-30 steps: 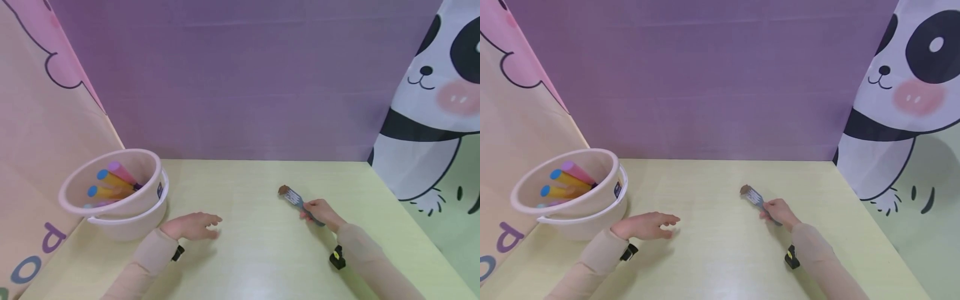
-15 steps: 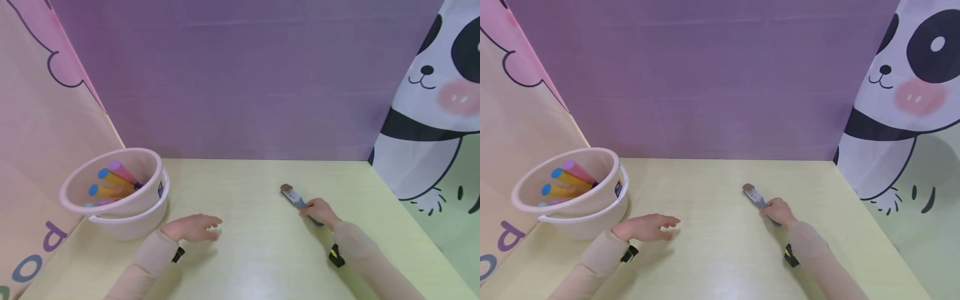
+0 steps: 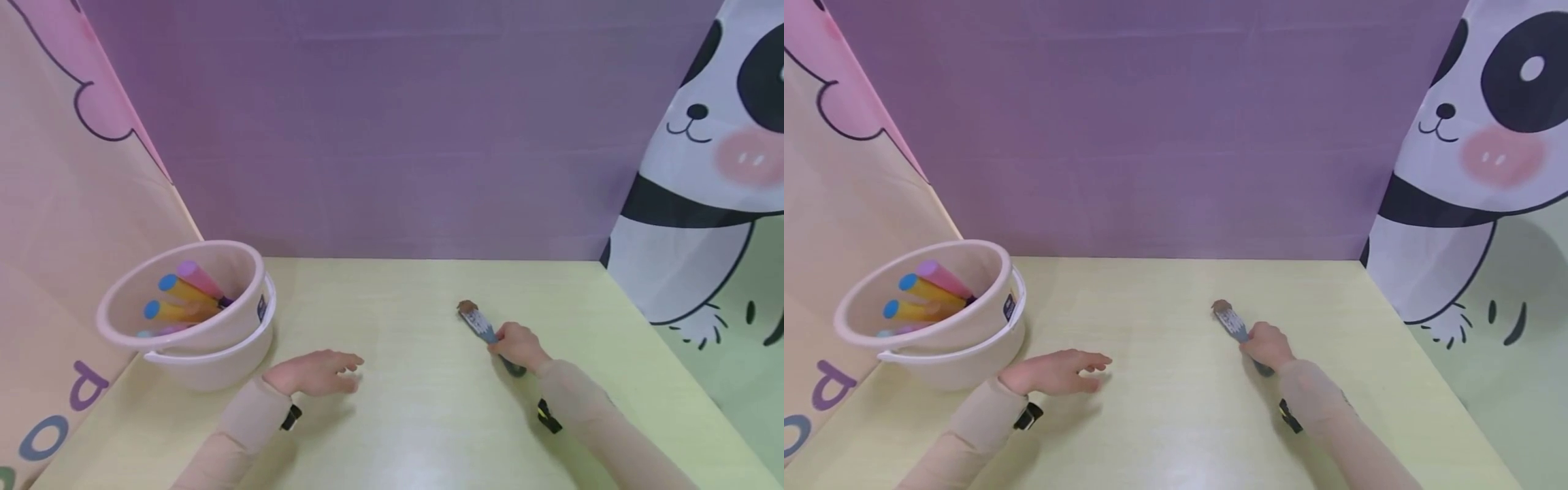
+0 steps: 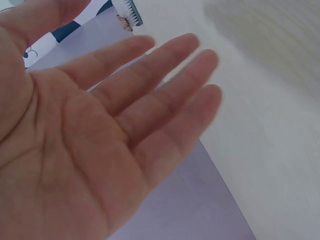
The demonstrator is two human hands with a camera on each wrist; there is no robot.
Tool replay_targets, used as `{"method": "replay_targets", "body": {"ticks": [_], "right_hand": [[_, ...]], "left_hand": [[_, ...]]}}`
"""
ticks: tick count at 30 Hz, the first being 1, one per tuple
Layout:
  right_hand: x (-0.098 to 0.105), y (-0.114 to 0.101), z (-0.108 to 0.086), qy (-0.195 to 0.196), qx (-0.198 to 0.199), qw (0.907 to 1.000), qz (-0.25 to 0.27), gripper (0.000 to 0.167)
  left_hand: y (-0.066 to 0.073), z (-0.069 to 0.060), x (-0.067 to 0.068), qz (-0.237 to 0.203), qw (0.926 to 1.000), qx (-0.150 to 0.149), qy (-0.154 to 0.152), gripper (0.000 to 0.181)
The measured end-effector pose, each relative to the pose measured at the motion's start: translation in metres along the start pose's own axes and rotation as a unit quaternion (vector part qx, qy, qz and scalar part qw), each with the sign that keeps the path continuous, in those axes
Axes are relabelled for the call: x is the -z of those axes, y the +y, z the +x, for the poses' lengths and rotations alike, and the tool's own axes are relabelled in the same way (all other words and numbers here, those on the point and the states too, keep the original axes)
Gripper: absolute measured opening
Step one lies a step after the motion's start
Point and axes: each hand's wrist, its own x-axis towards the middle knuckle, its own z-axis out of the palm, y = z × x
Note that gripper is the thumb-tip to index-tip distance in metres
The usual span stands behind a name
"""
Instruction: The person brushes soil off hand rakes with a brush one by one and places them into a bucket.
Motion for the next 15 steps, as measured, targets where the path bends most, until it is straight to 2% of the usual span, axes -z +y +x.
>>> {"method": "replay_targets", "body": {"ticks": [3, 8, 11, 15], "right_hand": [[0.001, -0.001, 0.0, 0.003, 0.002, 0.9999, -0.01, 0.029], [0.003, -0.001, -0.001, 0.004, 0.009, 0.9999, -0.014, 0.032], [0.003, 0.0, -0.002, 0.002, 0.01, 0.9999, -0.004, 0.034], [0.004, 0.003, -0.003, 0.005, 0.017, 0.9998, -0.001, 0.04]], "left_hand": [[-0.002, 0.004, -0.002, 0.002, 0.999, -0.036, 0.025, 0.046], [-0.002, 0.01, -0.006, 0.019, 0.9884, -0.097, 0.115, 0.039], [-0.001, 0.012, -0.007, 0.03, 0.9829, -0.105, 0.148, 0.038], [-0.001, 0.015, -0.01, 0.037, 0.981, -0.098, 0.163, 0.037]]}}
